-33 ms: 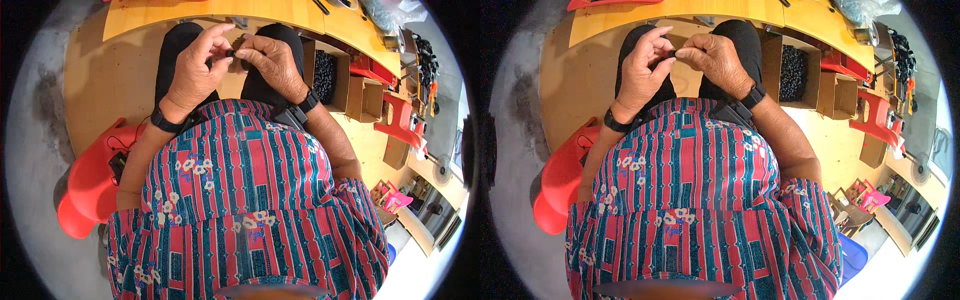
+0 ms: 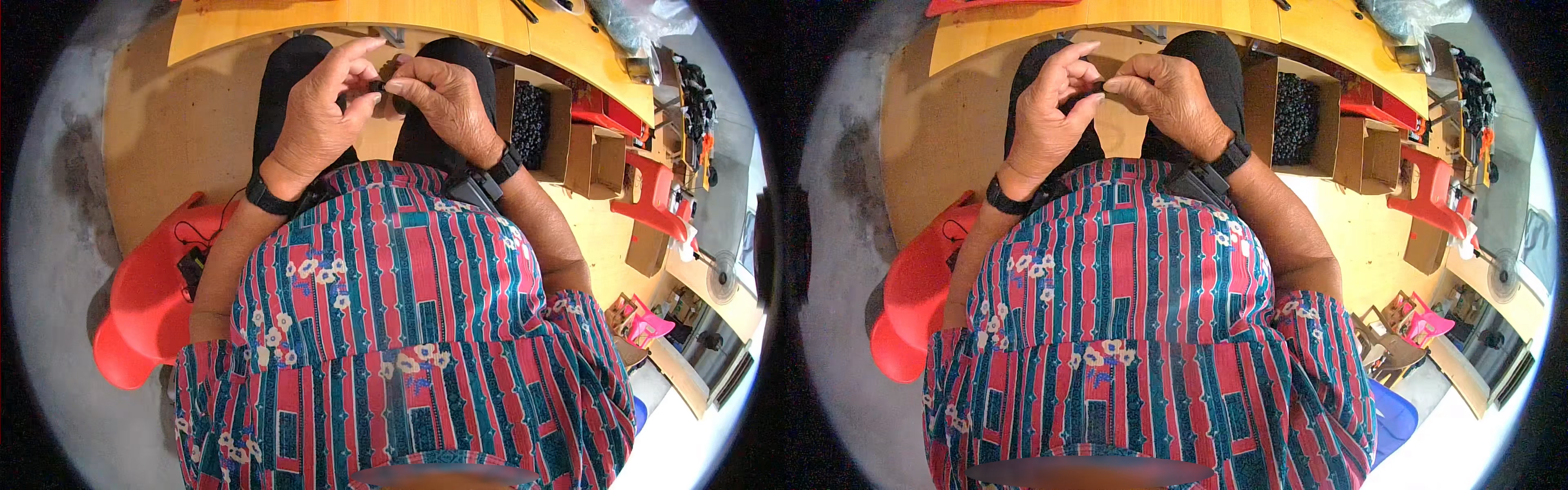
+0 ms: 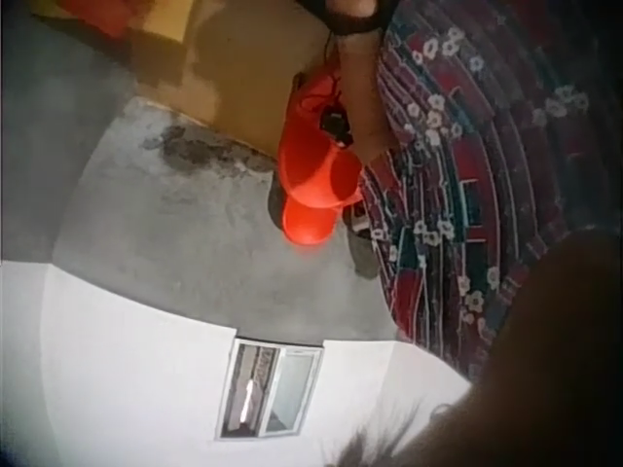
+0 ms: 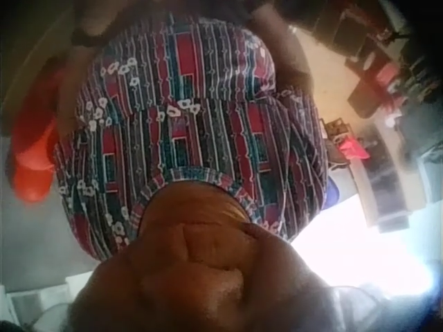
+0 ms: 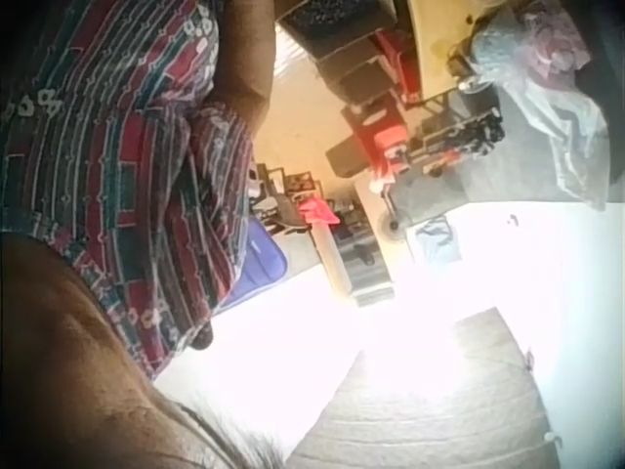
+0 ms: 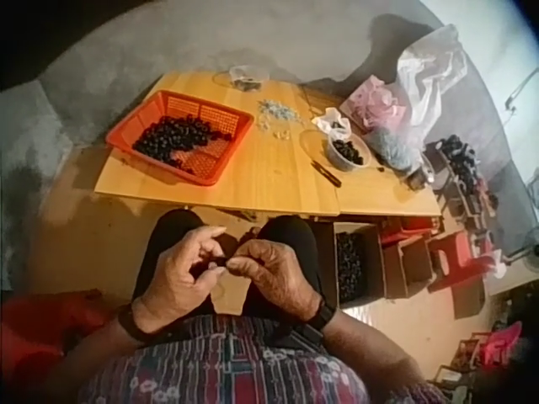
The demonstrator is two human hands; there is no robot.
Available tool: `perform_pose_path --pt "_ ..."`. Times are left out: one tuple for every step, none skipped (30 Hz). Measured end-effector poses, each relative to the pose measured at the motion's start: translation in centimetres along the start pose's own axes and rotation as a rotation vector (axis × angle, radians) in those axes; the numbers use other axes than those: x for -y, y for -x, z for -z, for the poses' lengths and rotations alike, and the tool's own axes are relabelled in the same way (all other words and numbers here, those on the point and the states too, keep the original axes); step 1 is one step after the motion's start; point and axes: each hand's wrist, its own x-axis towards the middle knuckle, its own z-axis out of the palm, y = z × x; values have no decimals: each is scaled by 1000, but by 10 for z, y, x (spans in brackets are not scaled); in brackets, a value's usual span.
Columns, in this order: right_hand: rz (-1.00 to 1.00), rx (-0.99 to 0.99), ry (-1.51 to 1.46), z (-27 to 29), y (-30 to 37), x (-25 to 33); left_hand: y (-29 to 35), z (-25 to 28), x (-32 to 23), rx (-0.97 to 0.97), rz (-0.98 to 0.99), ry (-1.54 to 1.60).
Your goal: The person assembles small black plastic components by hand.
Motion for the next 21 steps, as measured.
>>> perform_pose_path --pt "8 -6 -3 0 0 -1 -2 0 0 8 -32 -52" --pt "16 -13 -7 0 0 -1 -2 0 1 7 -33 -51" --pt "16 -13 -6 0 1 0 -2 -1 1 15 -47 -85" --pt "1 -43 -1 -1 1 1 -2 0 1 22 -61 -120" --pt "-14 -73 4 -1 1 2 -3 -1 1 21 -61 -121" --pt "-14 -73 4 -1 1 2 -3 -1 1 29 -42 -107" --pt "-15 -75 29 -1 1 -1 -3 -2 1 36 -23 -93" --pt "-15 -77 54 -1 0 -2 -4 -2 1 36 -23 -93" --pt "-15 -76 54 -1 0 -3 -4 -3 2 40 -9 -80" --pt "21 -99 99 -1 0 -2 -5 -3 2 44 4 -67" --pt "58 -121 144 -1 -1 -2 -5 -2 3 44 2 -68" --pt "59 -123 144 -2 -2 -3 -6 -2 3 41 -10 -101" --pt "73 -122 170 -2 -3 -4 -6 -2 4 36 -21 -134" --pt "87 -121 196 -2 -4 -4 -6 -2 5 35 -23 -135" --pt "89 -121 195 -2 -4 -4 -7 -2 6 37 -32 -136" --pt "47 -119 142 -3 -3 -3 -7 -2 7 40 -40 -137" --pt "5 -117 87 -4 -2 -2 -6 -2 7 39 -41 -139" --pt "7 -116 86 -5 -2 -3 -6 -2 7 35 -36 -131" --pt "-3 -121 87 -5 -3 -3 -6 -2 7 32 -32 -124" --pt "-12 -126 87 -6 -3 -3 -6 -2 7 33 -33 -126" --pt "-10 -128 85 -7 -2 -3 -6 -1 7 29 -20 -121"
